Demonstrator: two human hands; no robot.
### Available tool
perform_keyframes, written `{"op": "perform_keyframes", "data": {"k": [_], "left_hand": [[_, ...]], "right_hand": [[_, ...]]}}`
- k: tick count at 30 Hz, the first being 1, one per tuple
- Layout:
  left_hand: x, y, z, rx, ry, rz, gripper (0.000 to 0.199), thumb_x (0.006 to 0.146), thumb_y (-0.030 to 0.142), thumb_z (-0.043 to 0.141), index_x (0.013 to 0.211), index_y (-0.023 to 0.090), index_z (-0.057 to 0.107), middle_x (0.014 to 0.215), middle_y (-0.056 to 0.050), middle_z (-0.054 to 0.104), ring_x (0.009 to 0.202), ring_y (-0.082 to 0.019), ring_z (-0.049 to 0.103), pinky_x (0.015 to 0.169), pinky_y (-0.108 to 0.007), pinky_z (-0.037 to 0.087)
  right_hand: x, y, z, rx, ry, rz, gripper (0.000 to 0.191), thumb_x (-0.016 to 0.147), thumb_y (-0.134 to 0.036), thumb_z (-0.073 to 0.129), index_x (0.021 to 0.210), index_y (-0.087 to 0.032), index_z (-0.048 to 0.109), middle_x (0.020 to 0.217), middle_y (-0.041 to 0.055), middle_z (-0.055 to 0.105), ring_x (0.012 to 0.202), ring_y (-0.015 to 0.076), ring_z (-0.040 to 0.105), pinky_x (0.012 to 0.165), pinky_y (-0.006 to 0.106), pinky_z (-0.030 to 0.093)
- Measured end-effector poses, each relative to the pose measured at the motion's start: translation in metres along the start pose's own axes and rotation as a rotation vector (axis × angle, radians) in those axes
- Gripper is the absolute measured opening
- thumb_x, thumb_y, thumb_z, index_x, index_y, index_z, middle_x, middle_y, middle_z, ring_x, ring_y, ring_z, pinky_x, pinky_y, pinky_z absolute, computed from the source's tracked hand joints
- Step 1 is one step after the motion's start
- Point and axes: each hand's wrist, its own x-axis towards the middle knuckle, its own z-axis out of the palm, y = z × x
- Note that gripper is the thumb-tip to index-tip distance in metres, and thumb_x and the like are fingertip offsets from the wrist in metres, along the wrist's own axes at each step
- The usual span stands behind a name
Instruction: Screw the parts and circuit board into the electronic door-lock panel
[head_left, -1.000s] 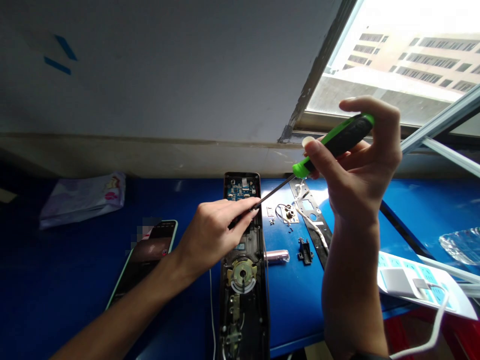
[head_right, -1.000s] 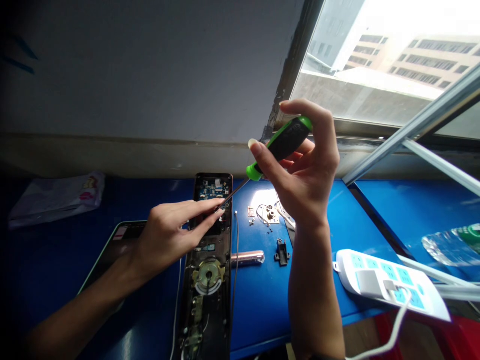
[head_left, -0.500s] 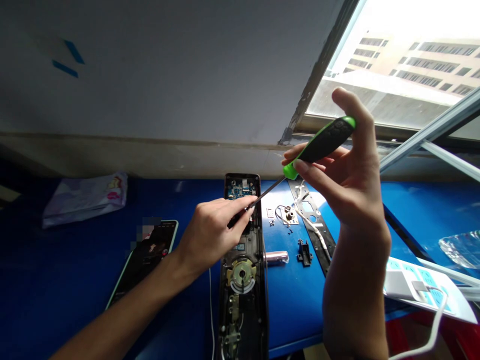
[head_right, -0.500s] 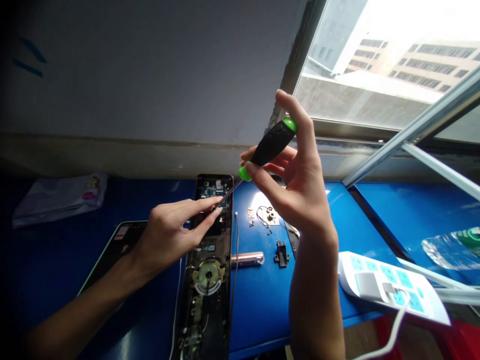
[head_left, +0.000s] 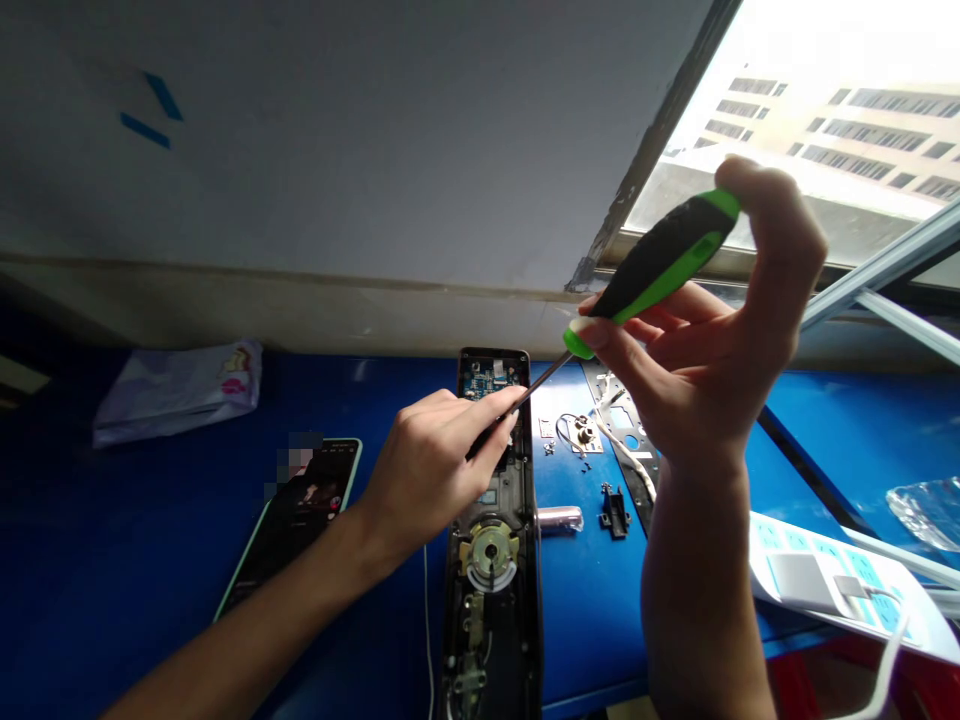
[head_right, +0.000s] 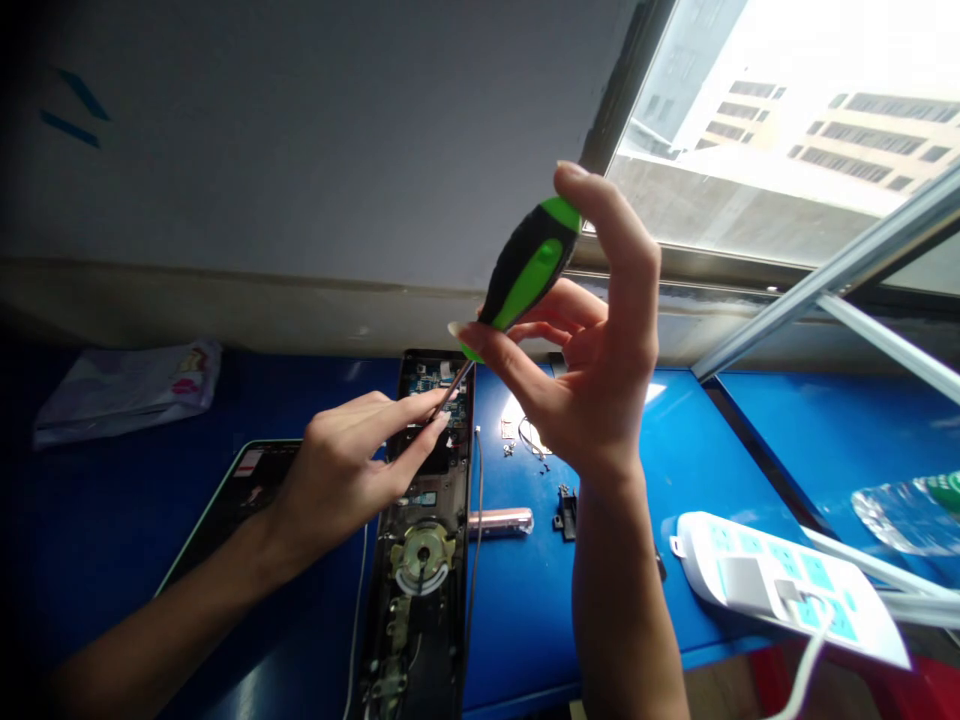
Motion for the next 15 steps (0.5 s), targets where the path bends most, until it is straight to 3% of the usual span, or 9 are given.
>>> {"op": "perform_keyframes", "data": {"k": [5, 9, 15], "left_hand": [[-0.0027, 0.0009, 0.0048, -0.002, 0.003, -0.013, 0.023, 0.101, 0.020, 0.063, 0.121, 0.017, 0.074, 0.102, -0.005, 0.084, 0.073, -0.017, 0.077, 0.074, -0.031, 0.058], [-0.0027, 0.0005, 0.0061, 0.000, 0.020, 0.003, 0.023, 0.100, 0.017, 0.063, 0.121, 0.016, 0.073, 0.102, -0.006, 0.084, 0.073, -0.018, 0.076, 0.073, -0.032, 0.057], [-0.0033, 0.0013, 0.0069, 0.018, 0.044, -0.015, 0.025, 0.100, 0.016, 0.064, 0.124, 0.015, 0.071, 0.100, -0.006, 0.084, 0.072, -0.018, 0.076, 0.072, -0.032, 0.057]], "right_hand": [[0.0009, 0.0047, -0.0012, -0.031, -0.017, -0.034, 0.071, 0.080, -0.027, 0.084, 0.139, -0.053, 0.055, 0.156, -0.0078, 0.043, 0.081, 0.0142, 0.075, 0.068, 0.035, 0.073], [-0.0017, 0.0024, -0.0003, -0.081, -0.018, 0.056, 0.073, 0.081, -0.032, 0.083, 0.142, -0.056, 0.051, 0.159, -0.0094, 0.045, 0.084, 0.0162, 0.076, 0.073, 0.038, 0.074], [-0.0019, -0.0041, 0.0005, -0.015, -0.083, 0.055, 0.073, 0.085, -0.027, 0.079, 0.147, -0.052, 0.049, 0.166, -0.0052, 0.040, 0.117, 0.0281, 0.075, 0.090, 0.044, 0.071]]}}
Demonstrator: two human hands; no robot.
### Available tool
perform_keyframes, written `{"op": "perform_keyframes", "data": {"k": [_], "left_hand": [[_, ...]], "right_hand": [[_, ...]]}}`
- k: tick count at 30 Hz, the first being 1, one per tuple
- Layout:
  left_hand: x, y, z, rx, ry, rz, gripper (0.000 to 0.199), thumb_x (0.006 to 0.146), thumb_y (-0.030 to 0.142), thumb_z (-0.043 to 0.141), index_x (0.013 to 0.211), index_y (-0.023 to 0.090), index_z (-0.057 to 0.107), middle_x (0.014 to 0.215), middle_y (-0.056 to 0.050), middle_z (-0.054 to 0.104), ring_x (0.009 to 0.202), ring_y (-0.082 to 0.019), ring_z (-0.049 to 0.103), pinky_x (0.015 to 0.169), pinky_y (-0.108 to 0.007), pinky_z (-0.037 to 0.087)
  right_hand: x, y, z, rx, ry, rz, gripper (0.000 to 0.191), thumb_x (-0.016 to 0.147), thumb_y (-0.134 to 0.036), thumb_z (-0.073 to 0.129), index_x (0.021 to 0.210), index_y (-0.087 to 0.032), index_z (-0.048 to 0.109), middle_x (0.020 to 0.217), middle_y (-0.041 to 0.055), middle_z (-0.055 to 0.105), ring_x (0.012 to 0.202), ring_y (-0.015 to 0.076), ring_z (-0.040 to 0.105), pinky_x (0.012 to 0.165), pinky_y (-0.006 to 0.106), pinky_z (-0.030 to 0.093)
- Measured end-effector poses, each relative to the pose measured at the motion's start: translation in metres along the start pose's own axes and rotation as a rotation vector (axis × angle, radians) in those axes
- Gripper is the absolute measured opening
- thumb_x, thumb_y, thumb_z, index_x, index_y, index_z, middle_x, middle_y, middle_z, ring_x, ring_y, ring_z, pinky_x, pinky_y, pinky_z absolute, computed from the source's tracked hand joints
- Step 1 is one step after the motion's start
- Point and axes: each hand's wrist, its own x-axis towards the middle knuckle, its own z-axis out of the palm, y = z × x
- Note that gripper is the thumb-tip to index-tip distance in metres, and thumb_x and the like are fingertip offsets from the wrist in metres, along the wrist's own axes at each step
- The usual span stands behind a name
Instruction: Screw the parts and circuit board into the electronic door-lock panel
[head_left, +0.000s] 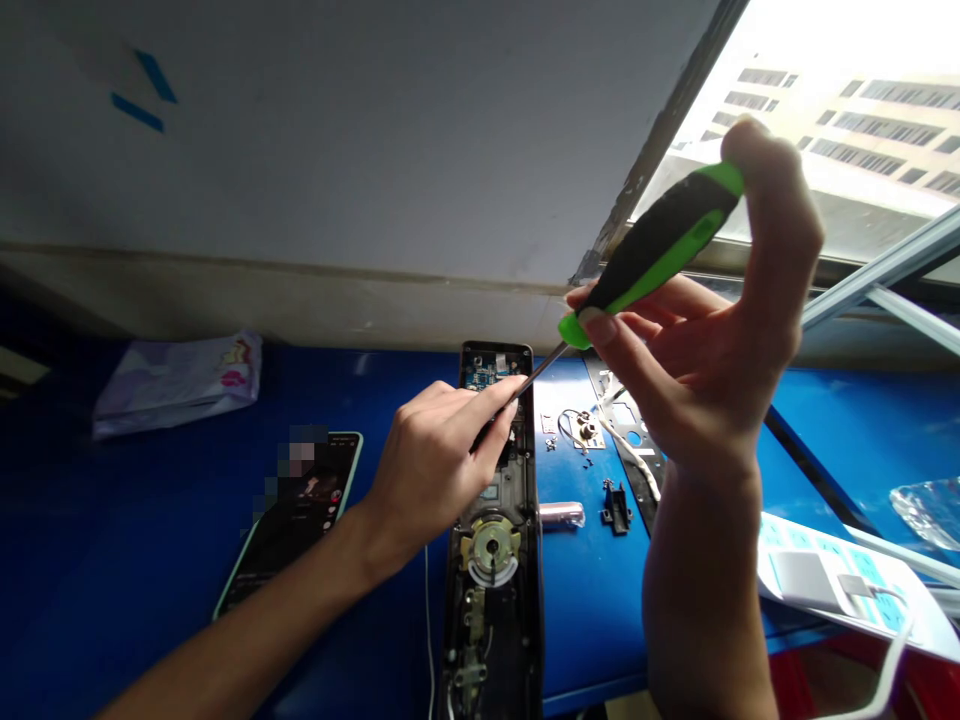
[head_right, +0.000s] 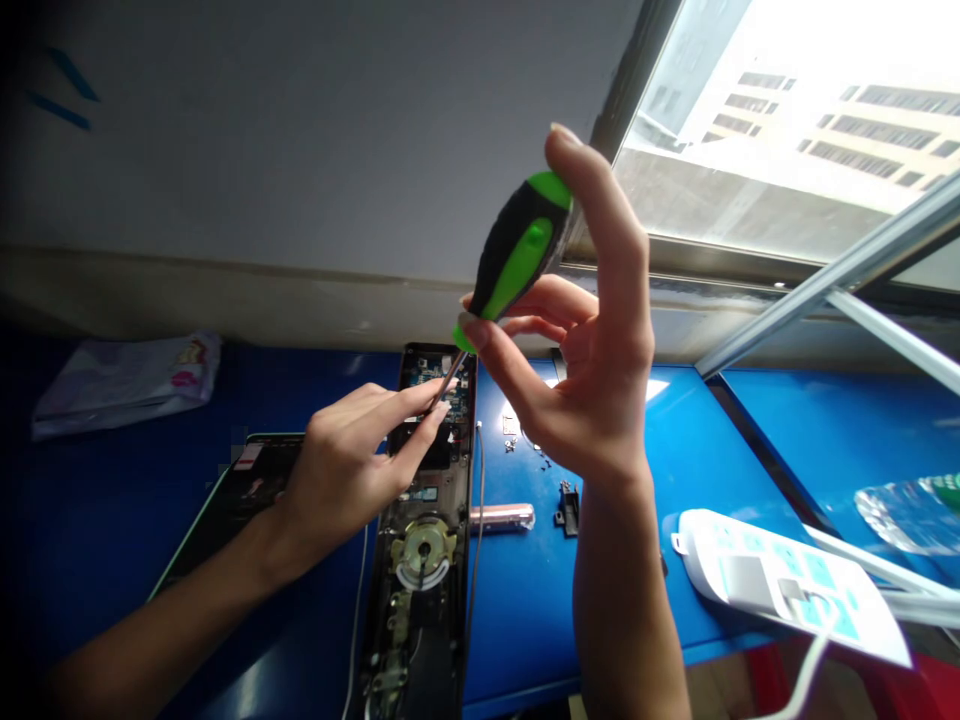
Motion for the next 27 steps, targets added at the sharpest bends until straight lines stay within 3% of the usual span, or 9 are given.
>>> {"op": "perform_keyframes", "data": {"k": [2, 4, 7, 9, 14, 18, 22, 27], "left_hand": [[0.000, 0.001, 0.000, -0.018, 0.004, -0.015, 0.025, 0.100, 0.018, 0.064, 0.124, 0.016, 0.071, 0.102, -0.006, 0.084, 0.077, -0.018, 0.077, 0.075, -0.032, 0.058], [0.000, 0.002, -0.001, -0.061, -0.002, -0.036, 0.027, 0.101, 0.023, 0.065, 0.127, 0.017, 0.069, 0.113, -0.008, 0.082, 0.095, -0.021, 0.077, 0.086, -0.034, 0.059], [-0.004, 0.002, -0.004, -0.108, -0.015, -0.093, 0.036, 0.100, 0.032, 0.067, 0.133, 0.019, 0.064, 0.135, -0.012, 0.073, 0.126, -0.027, 0.067, 0.110, -0.044, 0.053], [-0.010, 0.000, -0.005, -0.093, -0.002, -0.149, 0.038, 0.100, 0.033, 0.065, 0.135, 0.020, 0.063, 0.143, -0.014, 0.065, 0.134, -0.030, 0.059, 0.116, -0.051, 0.047], [-0.036, -0.012, -0.003, -0.137, 0.017, -0.317, 0.041, 0.099, 0.034, 0.061, 0.139, 0.023, 0.058, 0.154, -0.015, 0.050, 0.144, -0.033, 0.050, 0.119, -0.055, 0.044], [-0.054, -0.021, 0.000, -0.288, -0.070, -0.462, 0.044, 0.100, 0.036, 0.059, 0.143, 0.028, 0.054, 0.160, -0.011, 0.045, 0.146, -0.033, 0.048, 0.120, -0.054, 0.044], [-0.064, -0.025, 0.003, -0.513, -0.094, -0.574, 0.044, 0.103, 0.035, 0.058, 0.146, 0.034, 0.052, 0.158, -0.008, 0.048, 0.137, -0.028, 0.057, 0.111, -0.045, 0.052], [-0.066, -0.025, 0.005, -0.604, -0.094, -0.596, 0.044, 0.104, 0.035, 0.058, 0.147, 0.034, 0.051, 0.152, -0.007, 0.056, 0.131, -0.026, 0.061, 0.109, -0.042, 0.052]], "right_hand": [[0.000, 0.000, 0.000, 0.005, 0.003, 0.002, 0.073, 0.085, -0.026, 0.078, 0.147, -0.052, 0.049, 0.166, -0.0049, 0.040, 0.117, 0.0281, 0.075, 0.090, 0.045, 0.071], [0.000, 0.000, 0.001, -0.002, 0.018, 0.021, 0.073, 0.086, -0.028, 0.077, 0.148, -0.052, 0.047, 0.167, -0.0041, 0.039, 0.110, 0.0261, 0.077, 0.086, 0.043, 0.072], [-0.001, -0.001, 0.003, -0.007, 0.037, 0.027, 0.073, 0.086, -0.028, 0.077, 0.149, -0.050, 0.047, 0.167, -0.0032, 0.039, 0.107, 0.0247, 0.077, 0.083, 0.041, 0.072], [-0.002, -0.002, 0.004, -0.015, 0.044, 0.016, 0.072, 0.087, -0.026, 0.077, 0.149, -0.048, 0.048, 0.169, -0.0037, 0.037, 0.109, 0.0248, 0.077, 0.085, 0.040, 0.071], [-0.002, 0.003, 0.012, -0.049, 0.057, -0.046, 0.071, 0.090, -0.023, 0.073, 0.152, -0.042, 0.044, 0.170, -0.0015, 0.035, 0.099, 0.0190, 0.077, 0.085, 0.037, 0.070], [-0.002, 0.008, 0.024, -0.003, 0.055, -0.118, 0.069, 0.091, -0.016, 0.069, 0.153, -0.036, 0.046, 0.165, 0.0032, 0.044, 0.087, 0.0155, 0.076, 0.082, 0.036, 0.071], [-0.004, 0.006, 0.032, 0.066, 0.046, -0.141, 0.075, 0.083, -0.008, 0.076, 0.149, -0.036, 0.052, 0.160, 0.0024, 0.051, 0.090, 0.0191, 0.077, 0.078, 0.037, 0.071], [-0.009, 0.005, 0.036, -0.017, 0.034, -0.098, 0.076, 0.085, -0.016, 0.079, 0.149, -0.045, 0.051, 0.151, -0.0009, 0.060, 0.086, 0.0229, 0.076, 0.071, 0.045, 0.071]]}}
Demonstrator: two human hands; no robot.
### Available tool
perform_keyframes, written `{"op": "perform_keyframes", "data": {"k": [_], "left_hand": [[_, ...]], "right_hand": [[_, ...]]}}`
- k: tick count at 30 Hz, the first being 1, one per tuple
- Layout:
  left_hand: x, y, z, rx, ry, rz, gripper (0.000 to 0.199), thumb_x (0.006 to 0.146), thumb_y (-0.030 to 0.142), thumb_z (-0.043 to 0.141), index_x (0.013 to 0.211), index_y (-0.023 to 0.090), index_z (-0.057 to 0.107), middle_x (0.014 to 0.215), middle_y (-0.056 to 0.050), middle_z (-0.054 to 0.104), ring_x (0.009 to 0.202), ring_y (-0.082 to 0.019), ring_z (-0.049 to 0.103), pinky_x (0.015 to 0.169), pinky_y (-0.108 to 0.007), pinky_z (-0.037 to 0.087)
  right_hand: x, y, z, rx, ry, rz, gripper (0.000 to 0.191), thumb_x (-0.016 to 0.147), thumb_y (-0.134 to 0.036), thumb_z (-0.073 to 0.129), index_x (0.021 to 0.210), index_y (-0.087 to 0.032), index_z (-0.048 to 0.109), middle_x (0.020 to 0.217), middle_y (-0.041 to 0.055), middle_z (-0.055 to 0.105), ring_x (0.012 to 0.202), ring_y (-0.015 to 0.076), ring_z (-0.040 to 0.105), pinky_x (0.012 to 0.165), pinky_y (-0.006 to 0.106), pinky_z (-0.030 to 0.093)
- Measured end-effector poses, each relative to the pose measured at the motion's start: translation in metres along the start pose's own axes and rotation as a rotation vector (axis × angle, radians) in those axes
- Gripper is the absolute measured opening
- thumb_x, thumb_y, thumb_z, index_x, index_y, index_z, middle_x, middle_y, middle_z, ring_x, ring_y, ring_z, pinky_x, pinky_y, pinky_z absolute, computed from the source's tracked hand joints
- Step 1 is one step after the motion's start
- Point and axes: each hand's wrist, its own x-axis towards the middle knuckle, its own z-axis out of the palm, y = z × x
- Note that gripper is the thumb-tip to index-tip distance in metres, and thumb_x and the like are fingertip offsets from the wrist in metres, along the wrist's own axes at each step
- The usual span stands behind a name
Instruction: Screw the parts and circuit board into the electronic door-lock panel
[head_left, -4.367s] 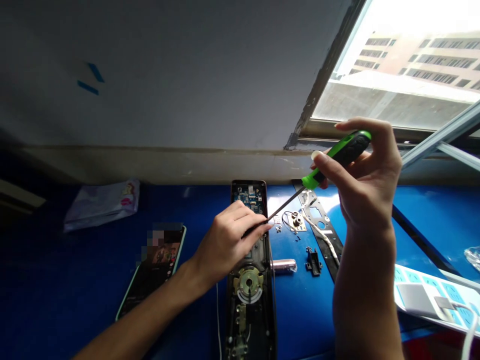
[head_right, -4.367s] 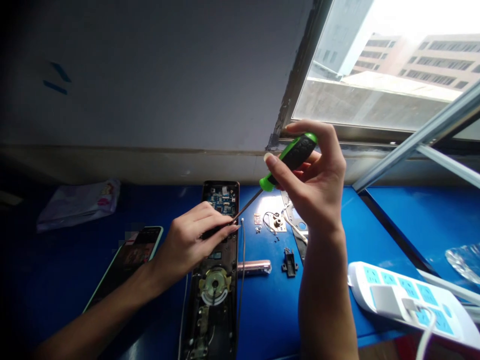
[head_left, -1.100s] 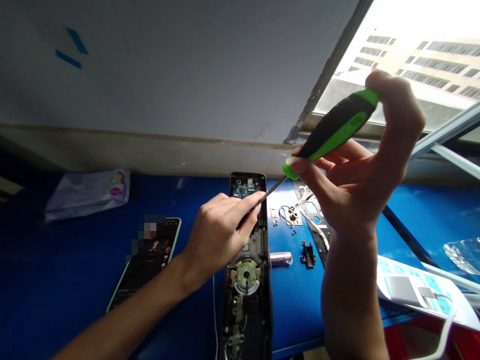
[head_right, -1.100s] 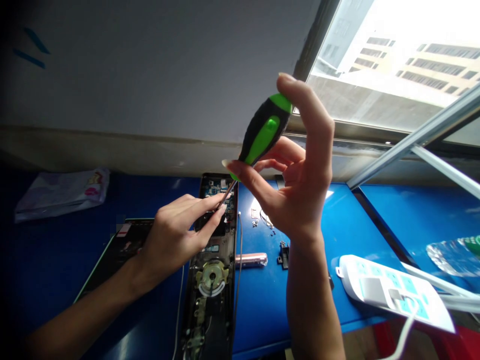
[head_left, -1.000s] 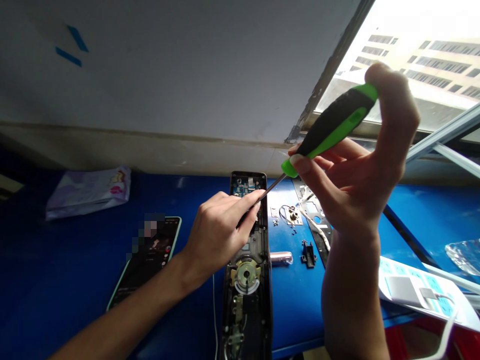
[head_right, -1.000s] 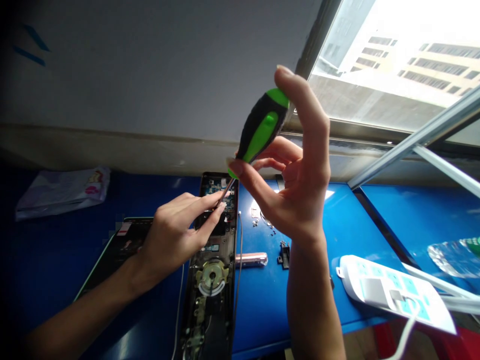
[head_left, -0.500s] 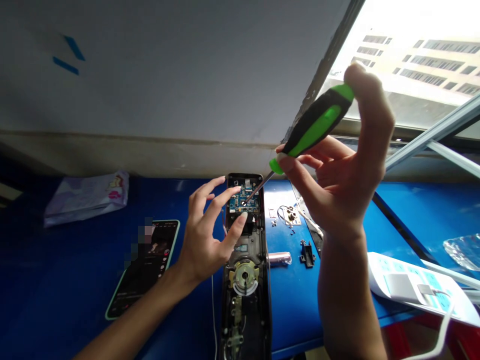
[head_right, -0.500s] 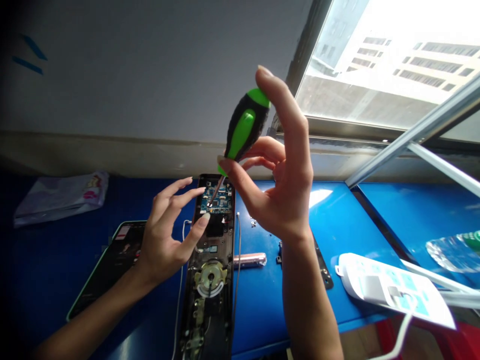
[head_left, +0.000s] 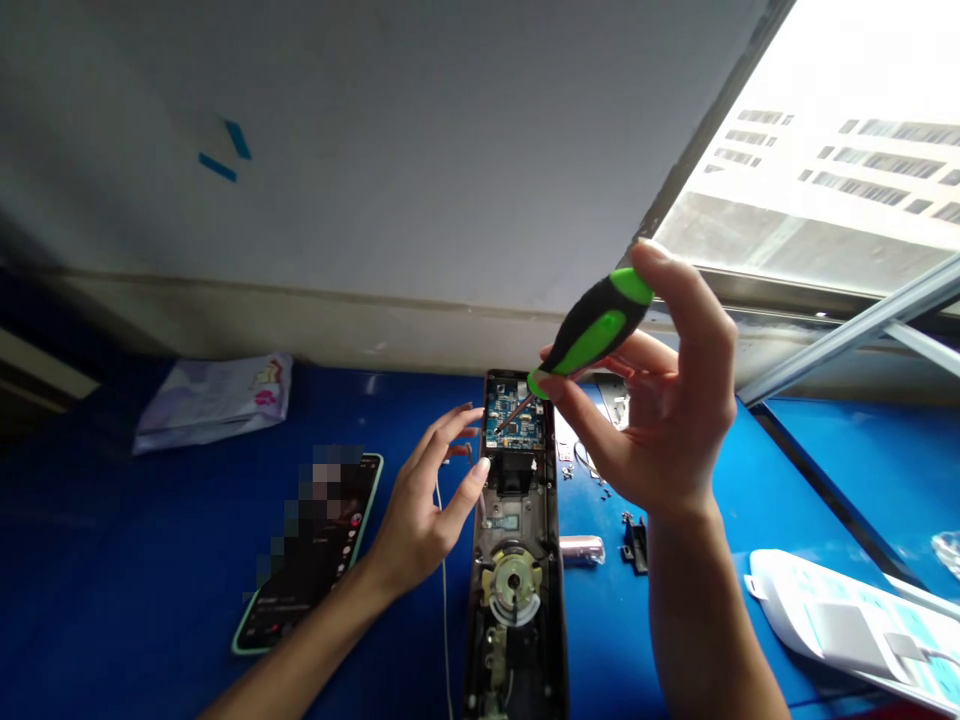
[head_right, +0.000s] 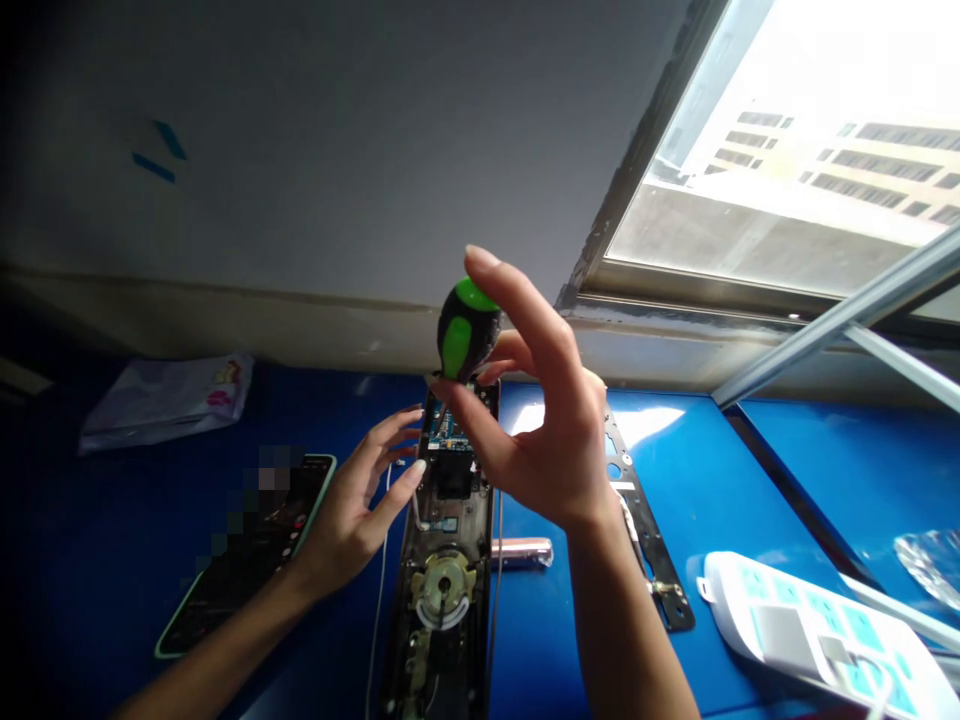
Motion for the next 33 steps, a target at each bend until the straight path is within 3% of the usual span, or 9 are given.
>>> {"op": "perform_keyframes", "data": {"k": [4, 13, 18, 23, 25, 28, 30, 33], "left_hand": [[-0.001, 0.001, 0.002, -0.042, -0.047, 0.002, 0.044, 0.105, 0.035, 0.056, 0.149, 0.034, 0.050, 0.147, -0.006, 0.063, 0.132, -0.025, 0.061, 0.109, -0.039, 0.052], [-0.001, 0.003, 0.002, -0.042, -0.069, -0.001, 0.042, 0.106, 0.036, 0.054, 0.148, 0.030, 0.052, 0.150, -0.007, 0.061, 0.131, -0.025, 0.062, 0.107, -0.039, 0.051], [-0.001, 0.002, 0.002, -0.038, -0.066, -0.002, 0.043, 0.106, 0.035, 0.055, 0.148, 0.034, 0.051, 0.148, -0.003, 0.063, 0.132, -0.024, 0.061, 0.108, -0.037, 0.050], [-0.002, 0.000, 0.006, -0.101, -0.041, -0.016, 0.044, 0.105, 0.035, 0.057, 0.148, 0.034, 0.052, 0.149, -0.004, 0.062, 0.136, -0.025, 0.059, 0.107, -0.037, 0.051], [-0.002, 0.000, 0.007, -0.140, -0.032, -0.028, 0.044, 0.104, 0.036, 0.058, 0.148, 0.032, 0.052, 0.149, -0.006, 0.062, 0.135, -0.025, 0.059, 0.106, -0.038, 0.051], [-0.001, 0.001, 0.007, -0.175, -0.032, -0.049, 0.044, 0.104, 0.037, 0.059, 0.147, 0.032, 0.052, 0.148, -0.007, 0.062, 0.132, -0.025, 0.061, 0.106, -0.039, 0.051], [-0.002, 0.001, 0.008, -0.186, -0.034, -0.061, 0.044, 0.104, 0.037, 0.060, 0.147, 0.032, 0.052, 0.146, -0.007, 0.063, 0.132, -0.025, 0.061, 0.106, -0.039, 0.050], [-0.002, -0.001, 0.008, -0.211, -0.030, -0.067, 0.045, 0.103, 0.038, 0.061, 0.147, 0.032, 0.053, 0.145, -0.006, 0.064, 0.133, -0.026, 0.060, 0.106, -0.038, 0.049]], "right_hand": [[-0.004, 0.003, 0.004, -0.017, -0.021, 0.008, 0.077, 0.085, -0.015, 0.078, 0.150, -0.047, 0.052, 0.148, -0.0013, 0.062, 0.084, 0.0228, 0.075, 0.068, 0.044, 0.070], [-0.008, 0.002, 0.010, -0.017, -0.100, 0.034, 0.081, 0.087, -0.007, 0.073, 0.154, -0.042, 0.047, 0.149, 0.0026, 0.063, 0.086, 0.0184, 0.074, 0.074, 0.039, 0.069], [-0.008, 0.005, 0.011, -0.001, -0.124, -0.015, 0.081, 0.087, -0.008, 0.073, 0.156, -0.040, 0.044, 0.150, 0.0043, 0.062, 0.094, 0.0194, 0.076, 0.072, 0.037, 0.068], [-0.008, 0.004, 0.015, -0.057, -0.077, -0.012, 0.081, 0.084, -0.013, 0.080, 0.151, -0.046, 0.047, 0.143, -0.0016, 0.066, 0.106, 0.0223, 0.074, 0.075, 0.037, 0.069], [-0.008, 0.001, 0.016, -0.083, -0.068, 0.042, 0.075, 0.087, -0.018, 0.079, 0.148, -0.047, 0.047, 0.142, -0.0013, 0.066, 0.117, 0.0256, 0.072, 0.081, 0.040, 0.070], [-0.006, -0.005, 0.013, -0.057, -0.104, 0.132, 0.055, 0.099, -0.023, 0.062, 0.147, -0.044, 0.044, 0.144, 0.0010, 0.063, 0.130, 0.0273, 0.067, 0.092, 0.044, 0.069], [-0.004, -0.006, 0.010, 0.027, -0.111, 0.152, 0.047, 0.103, -0.019, 0.053, 0.144, -0.042, 0.047, 0.139, 0.0016, 0.067, 0.126, 0.0252, 0.070, 0.092, 0.042, 0.069], [-0.002, -0.004, 0.009, 0.098, -0.021, 0.102, 0.047, 0.094, -0.014, 0.069, 0.132, -0.039, 0.059, 0.123, 0.0007, 0.071, 0.107, 0.0239, 0.076, 0.081, 0.039, 0.071]]}}
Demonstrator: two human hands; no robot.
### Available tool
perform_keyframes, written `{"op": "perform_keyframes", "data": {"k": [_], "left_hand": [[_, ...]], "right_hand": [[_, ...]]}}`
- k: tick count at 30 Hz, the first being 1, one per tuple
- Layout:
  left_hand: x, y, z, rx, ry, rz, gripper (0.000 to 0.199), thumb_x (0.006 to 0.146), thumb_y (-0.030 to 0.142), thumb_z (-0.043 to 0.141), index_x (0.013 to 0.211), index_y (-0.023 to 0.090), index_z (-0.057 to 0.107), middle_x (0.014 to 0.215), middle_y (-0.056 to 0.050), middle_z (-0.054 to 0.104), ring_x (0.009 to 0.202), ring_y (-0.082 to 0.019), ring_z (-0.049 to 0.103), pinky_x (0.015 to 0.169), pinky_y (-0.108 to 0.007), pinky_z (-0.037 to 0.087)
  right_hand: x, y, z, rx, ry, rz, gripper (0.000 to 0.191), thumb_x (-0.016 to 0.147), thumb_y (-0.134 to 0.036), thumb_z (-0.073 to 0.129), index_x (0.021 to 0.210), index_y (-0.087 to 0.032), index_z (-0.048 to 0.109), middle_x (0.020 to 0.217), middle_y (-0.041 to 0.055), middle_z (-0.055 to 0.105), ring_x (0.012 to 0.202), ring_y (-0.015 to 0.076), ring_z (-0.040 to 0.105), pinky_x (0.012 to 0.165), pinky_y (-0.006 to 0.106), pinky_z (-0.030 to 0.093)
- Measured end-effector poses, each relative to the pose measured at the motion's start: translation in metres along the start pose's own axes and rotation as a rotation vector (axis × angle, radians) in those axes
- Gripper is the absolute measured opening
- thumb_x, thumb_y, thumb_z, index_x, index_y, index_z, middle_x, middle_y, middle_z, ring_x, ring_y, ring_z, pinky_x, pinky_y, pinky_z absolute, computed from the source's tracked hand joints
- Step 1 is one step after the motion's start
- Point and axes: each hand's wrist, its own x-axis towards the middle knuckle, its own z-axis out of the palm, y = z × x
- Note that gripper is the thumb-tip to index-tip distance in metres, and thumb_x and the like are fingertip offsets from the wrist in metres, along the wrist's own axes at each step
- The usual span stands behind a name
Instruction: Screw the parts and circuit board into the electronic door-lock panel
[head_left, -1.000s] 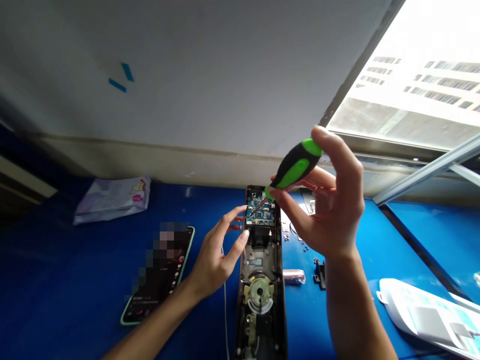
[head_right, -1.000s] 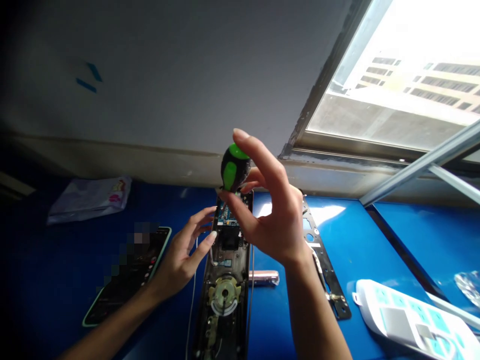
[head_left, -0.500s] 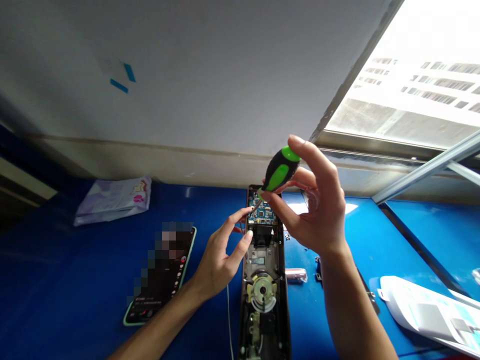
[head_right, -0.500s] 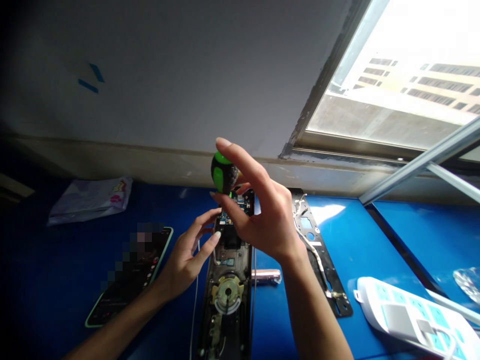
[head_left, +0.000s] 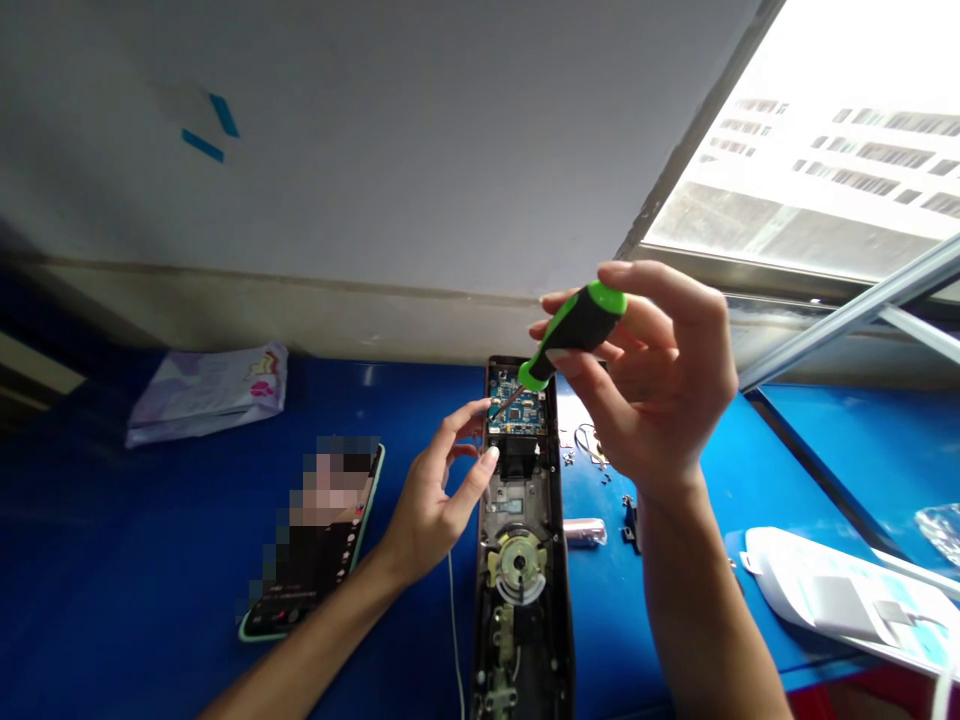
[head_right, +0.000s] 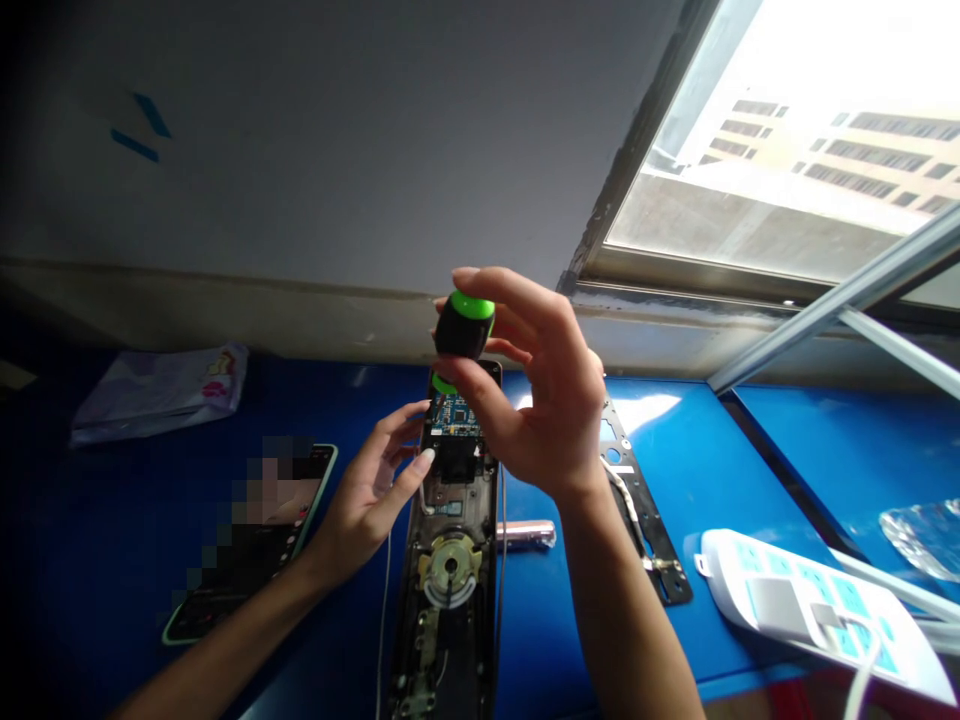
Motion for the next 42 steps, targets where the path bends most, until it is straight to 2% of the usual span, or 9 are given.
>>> {"op": "perform_keyframes", "data": {"k": [4, 11, 18, 24, 30, 32, 34, 38, 42], "left_hand": [[-0.001, -0.002, 0.001, -0.035, 0.002, -0.005, 0.044, 0.103, 0.037, 0.061, 0.146, 0.032, 0.054, 0.144, -0.006, 0.064, 0.134, -0.025, 0.058, 0.105, -0.037, 0.049], [-0.002, -0.002, 0.002, -0.033, 0.009, -0.012, 0.043, 0.104, 0.038, 0.060, 0.146, 0.032, 0.053, 0.146, -0.006, 0.061, 0.134, -0.025, 0.058, 0.105, -0.036, 0.049], [-0.003, -0.005, 0.003, -0.051, 0.016, -0.020, 0.044, 0.103, 0.039, 0.061, 0.147, 0.034, 0.053, 0.149, -0.005, 0.060, 0.136, -0.024, 0.055, 0.104, -0.035, 0.049], [-0.002, -0.003, 0.004, -0.062, 0.014, -0.035, 0.045, 0.103, 0.040, 0.062, 0.146, 0.031, 0.053, 0.149, -0.007, 0.060, 0.135, -0.025, 0.057, 0.104, -0.036, 0.051], [-0.001, -0.003, 0.003, -0.063, 0.010, -0.033, 0.044, 0.103, 0.040, 0.062, 0.146, 0.032, 0.054, 0.147, -0.006, 0.061, 0.134, -0.025, 0.057, 0.102, -0.036, 0.051], [-0.001, -0.003, 0.003, -0.066, 0.009, -0.033, 0.044, 0.102, 0.039, 0.062, 0.146, 0.032, 0.054, 0.146, -0.007, 0.061, 0.134, -0.026, 0.057, 0.102, -0.036, 0.052], [-0.001, -0.003, 0.003, -0.067, 0.009, -0.035, 0.045, 0.102, 0.039, 0.062, 0.145, 0.032, 0.054, 0.147, -0.007, 0.061, 0.134, -0.026, 0.057, 0.101, -0.036, 0.052], [-0.001, -0.002, 0.002, -0.059, 0.006, -0.030, 0.045, 0.102, 0.038, 0.063, 0.145, 0.032, 0.055, 0.148, -0.006, 0.060, 0.134, -0.025, 0.057, 0.101, -0.034, 0.052], [-0.001, -0.002, 0.002, -0.055, 0.006, -0.020, 0.044, 0.102, 0.039, 0.063, 0.145, 0.032, 0.054, 0.148, -0.006, 0.060, 0.133, -0.025, 0.058, 0.100, -0.034, 0.052]], "right_hand": [[0.001, 0.005, 0.001, -0.056, 0.106, -0.082, 0.044, 0.084, -0.020, 0.081, 0.121, -0.040, 0.069, 0.109, -0.0003, 0.071, 0.088, 0.0218, 0.073, 0.068, 0.038, 0.068], [0.000, -0.008, -0.005, 0.050, -0.141, 0.089, 0.045, 0.097, -0.017, 0.062, 0.133, -0.044, 0.059, 0.126, -0.0019, 0.073, 0.108, 0.0254, 0.077, 0.090, 0.049, 0.070], [0.000, -0.010, -0.008, -0.222, -0.029, -0.015, 0.047, 0.088, -0.021, 0.079, 0.124, -0.048, 0.065, 0.114, -0.0042, 0.076, 0.095, 0.0266, 0.077, 0.079, 0.049, 0.070], [0.002, -0.021, -0.009, -0.124, -0.133, 0.032, 0.040, 0.095, -0.016, 0.063, 0.126, -0.040, 0.060, 0.120, -0.0017, 0.073, 0.106, 0.0265, 0.076, 0.084, 0.047, 0.069], [0.000, -0.015, -0.010, -0.347, 0.028, -0.011, 0.024, 0.086, -0.033, 0.084, 0.097, -0.030, 0.063, 0.087, -0.0023, 0.074, 0.063, 0.0154, 0.065, 0.052, 0.034, 0.055], [0.000, -0.015, -0.011, -0.360, 0.044, -0.032, 0.022, 0.085, -0.033, 0.085, 0.091, -0.029, 0.064, 0.079, -0.0036, 0.072, 0.066, 0.0160, 0.068, 0.053, 0.033, 0.056], [-0.001, -0.018, -0.013, -0.353, -0.001, -0.039, 0.015, 0.089, -0.026, 0.078, 0.097, -0.029, 0.066, 0.087, -0.0024, 0.074, 0.071, 0.0172, 0.070, 0.056, 0.035, 0.058], [0.001, -0.028, -0.017, -0.300, -0.147, 0.004, 0.036, 0.090, -0.016, 0.064, 0.120, -0.035, 0.064, 0.109, 0.0015, 0.074, 0.072, 0.0197, 0.070, 0.062, 0.041, 0.061], [0.004, -0.031, -0.017, -0.374, -0.081, -0.038, 0.022, 0.084, -0.017, 0.077, 0.100, -0.031, 0.068, 0.089, -0.0010, 0.074, 0.060, 0.0160, 0.063, 0.048, 0.034, 0.052]]}}
